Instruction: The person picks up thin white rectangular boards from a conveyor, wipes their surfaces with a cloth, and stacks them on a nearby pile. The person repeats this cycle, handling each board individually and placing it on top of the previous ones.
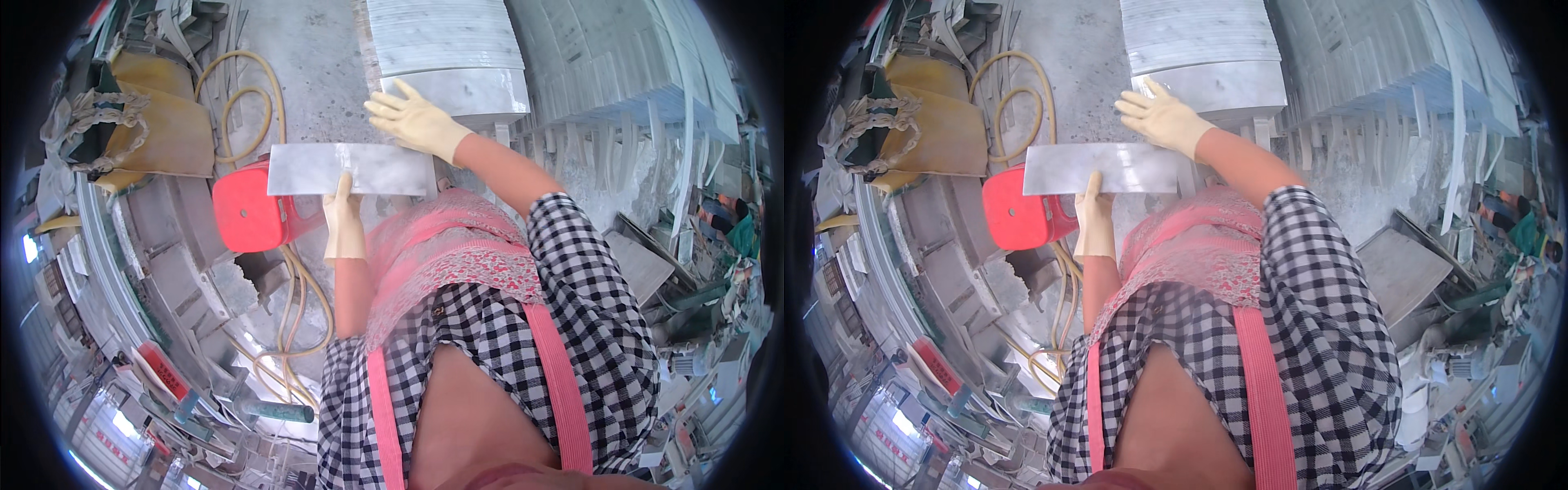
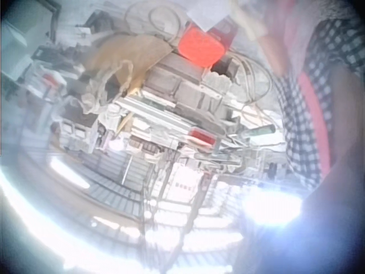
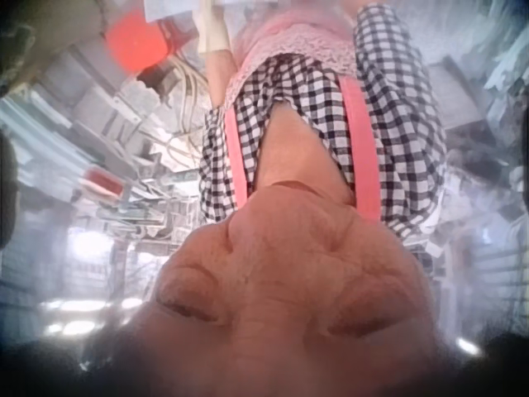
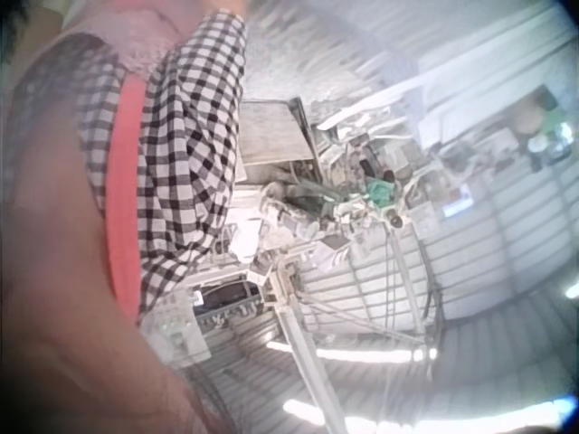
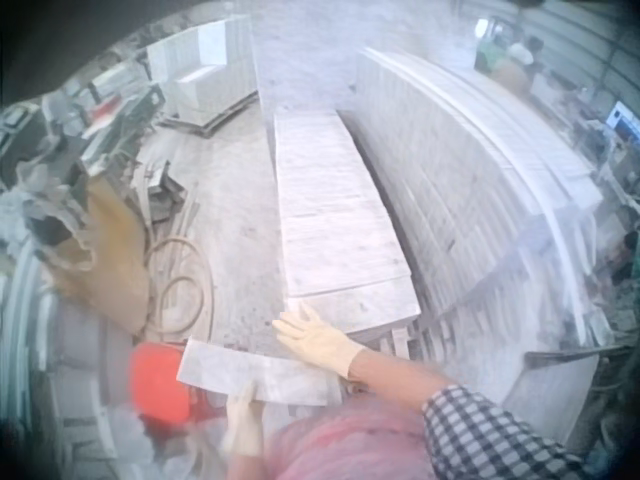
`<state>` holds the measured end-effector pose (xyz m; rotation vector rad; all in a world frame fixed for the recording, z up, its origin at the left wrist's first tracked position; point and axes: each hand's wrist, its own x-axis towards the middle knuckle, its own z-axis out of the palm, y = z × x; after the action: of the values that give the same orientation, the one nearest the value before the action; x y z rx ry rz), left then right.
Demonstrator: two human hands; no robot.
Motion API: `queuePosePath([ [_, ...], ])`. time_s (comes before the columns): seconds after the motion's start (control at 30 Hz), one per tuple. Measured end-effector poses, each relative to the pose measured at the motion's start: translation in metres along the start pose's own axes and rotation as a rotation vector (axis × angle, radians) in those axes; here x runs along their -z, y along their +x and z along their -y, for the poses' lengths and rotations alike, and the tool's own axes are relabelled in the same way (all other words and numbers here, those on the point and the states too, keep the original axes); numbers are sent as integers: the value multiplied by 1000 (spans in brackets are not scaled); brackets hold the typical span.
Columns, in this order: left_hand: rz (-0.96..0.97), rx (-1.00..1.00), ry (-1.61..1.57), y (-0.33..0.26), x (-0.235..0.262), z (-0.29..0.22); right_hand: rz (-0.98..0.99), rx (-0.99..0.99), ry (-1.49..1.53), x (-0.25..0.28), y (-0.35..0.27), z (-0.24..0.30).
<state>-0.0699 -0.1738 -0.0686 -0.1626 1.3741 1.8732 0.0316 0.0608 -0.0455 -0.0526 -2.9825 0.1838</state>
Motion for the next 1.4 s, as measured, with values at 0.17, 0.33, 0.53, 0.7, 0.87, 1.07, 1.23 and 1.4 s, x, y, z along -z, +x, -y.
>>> queuePosePath([
  [0.17,-80,6,-63,-20,21,8,421,103,-222,-19,22,-10],
  [0.33,-163,-31,-168,-8,41,17,444,124,-269,-34,32,-16],
  [0.53,-227,-100,-52,5,55,23,310,133,-146,-32,22,-25],
  [0.7,-158,-111,-44,8,63,22,281,152,-174,-34,24,-24],
  [0.87,-126,-135,101,8,66,17,330,94,-170,-31,32,-16],
  [1.07,-102,-106,-42,3,40,-3,66,72,5,-10,39,-3],
  [1.23,8,-36,-63,8,1,-18,21,-293,901,-5,15,18],
  [1.4,210,46,22,23,-32,-18,237,-683,1158,6,-22,15],
])
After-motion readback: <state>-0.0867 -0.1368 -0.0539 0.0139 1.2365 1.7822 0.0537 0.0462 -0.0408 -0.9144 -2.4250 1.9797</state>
